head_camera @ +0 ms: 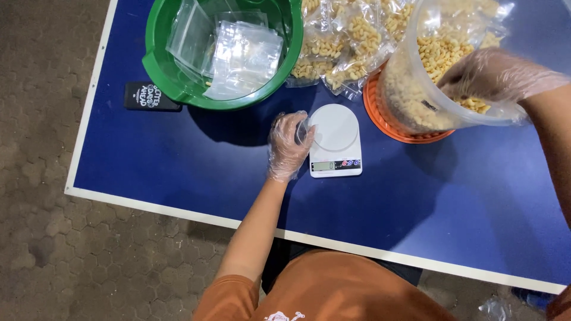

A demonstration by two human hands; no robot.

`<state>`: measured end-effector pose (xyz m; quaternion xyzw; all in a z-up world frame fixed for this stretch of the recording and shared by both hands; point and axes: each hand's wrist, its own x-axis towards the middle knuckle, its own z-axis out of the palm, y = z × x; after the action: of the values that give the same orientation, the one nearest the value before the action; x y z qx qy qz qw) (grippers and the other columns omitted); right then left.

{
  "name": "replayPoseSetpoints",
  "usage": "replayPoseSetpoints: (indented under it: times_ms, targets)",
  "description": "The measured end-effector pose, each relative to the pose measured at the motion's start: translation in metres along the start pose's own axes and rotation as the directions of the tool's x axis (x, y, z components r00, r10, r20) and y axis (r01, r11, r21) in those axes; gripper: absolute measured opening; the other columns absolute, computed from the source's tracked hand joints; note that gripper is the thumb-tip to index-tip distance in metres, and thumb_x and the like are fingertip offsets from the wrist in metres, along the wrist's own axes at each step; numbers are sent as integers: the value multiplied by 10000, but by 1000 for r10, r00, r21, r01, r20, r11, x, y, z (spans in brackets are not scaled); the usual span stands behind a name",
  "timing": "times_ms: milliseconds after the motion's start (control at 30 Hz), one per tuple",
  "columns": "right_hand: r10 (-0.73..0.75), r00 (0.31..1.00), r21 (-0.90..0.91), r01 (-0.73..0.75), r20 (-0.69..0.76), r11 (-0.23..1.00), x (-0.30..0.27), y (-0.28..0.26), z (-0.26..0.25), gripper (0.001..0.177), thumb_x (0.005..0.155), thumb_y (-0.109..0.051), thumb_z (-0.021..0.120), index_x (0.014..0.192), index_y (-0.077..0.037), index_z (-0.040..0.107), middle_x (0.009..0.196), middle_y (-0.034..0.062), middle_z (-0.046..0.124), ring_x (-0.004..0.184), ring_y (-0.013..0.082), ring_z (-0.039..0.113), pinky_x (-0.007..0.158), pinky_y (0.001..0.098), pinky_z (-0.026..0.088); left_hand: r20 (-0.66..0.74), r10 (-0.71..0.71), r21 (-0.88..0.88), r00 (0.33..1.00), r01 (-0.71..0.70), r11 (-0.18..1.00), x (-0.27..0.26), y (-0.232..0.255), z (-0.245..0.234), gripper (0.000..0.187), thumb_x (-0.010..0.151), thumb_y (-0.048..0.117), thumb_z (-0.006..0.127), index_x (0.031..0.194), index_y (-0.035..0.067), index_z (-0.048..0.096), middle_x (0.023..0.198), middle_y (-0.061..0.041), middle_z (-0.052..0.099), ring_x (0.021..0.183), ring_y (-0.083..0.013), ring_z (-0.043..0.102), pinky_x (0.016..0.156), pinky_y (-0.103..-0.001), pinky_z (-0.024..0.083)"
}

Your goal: Weighing portions of snacks on a digital scale and placing them into small plastic bags for individual packaging.

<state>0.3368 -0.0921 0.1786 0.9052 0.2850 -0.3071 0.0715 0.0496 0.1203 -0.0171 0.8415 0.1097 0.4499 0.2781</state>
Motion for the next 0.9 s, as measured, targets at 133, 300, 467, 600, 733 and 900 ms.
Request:
replayPoseSetpoints:
  times_ms: [133,300,467,600,733,900]
  targets:
    - [73,992,133,-59,-102,989,16,19,8,301,1044,-257,698,1308,-130,769,1192,109,787,1088,277,720,988,453,548,3,-6,0,1000,6,1000,1,1,-1,271,918,179,761,1128,56,644,1100,-128,715,964,-318,696,972,-449,546]
    - [-83,950,219,153,-300,964,-8,9,-3,232,1018,-189,774,1220,-77,797,1031,162,784,947,221,721,923,421,546,6,9,-8,1000,-9,1000,-2,-2,0,299,921,191,764,1151,58,628,1118,-123,711,980,-317,697,955,-443,551]
    - [-493,460,-108,642,-738,759,-19,9,14,85,1309,20,794,1361,86,805,1186,201,768,1055,285,691,917,385,476,-10,17,-36,1000,-17,999,3,5,-5,289,903,185,773,1099,45,614,1034,-124,689,914,-319,678,906,-445,557]
    - [-622,265,-157,828,-737,539,-59,-53,32,194,1182,60,714,1362,119,750,1129,225,767,913,314,704,821,428,561,-60,26,-9,998,-27,1000,4,6,-7,272,914,211,773,1036,52,589,932,-104,660,811,-310,644,785,-439,555]
    - [-709,459,84,864,-536,496,-74,-131,60,286,1011,-157,629,1236,4,700,1186,178,742,1083,333,709,978,448,560,-45,28,-17,999,-29,999,0,2,-4,304,925,234,766,1089,58,582,973,-111,674,845,-322,666,815,-442,562]
    - [-669,538,266,840,-512,473,-30,-168,119,198,935,-109,743,1112,-30,782,898,253,748,902,465,714,778,539,564,-88,14,-45,996,-18,999,-7,-12,4,473,919,545,694,1112,119,622,961,-47,685,867,-267,710,764,-389,575]
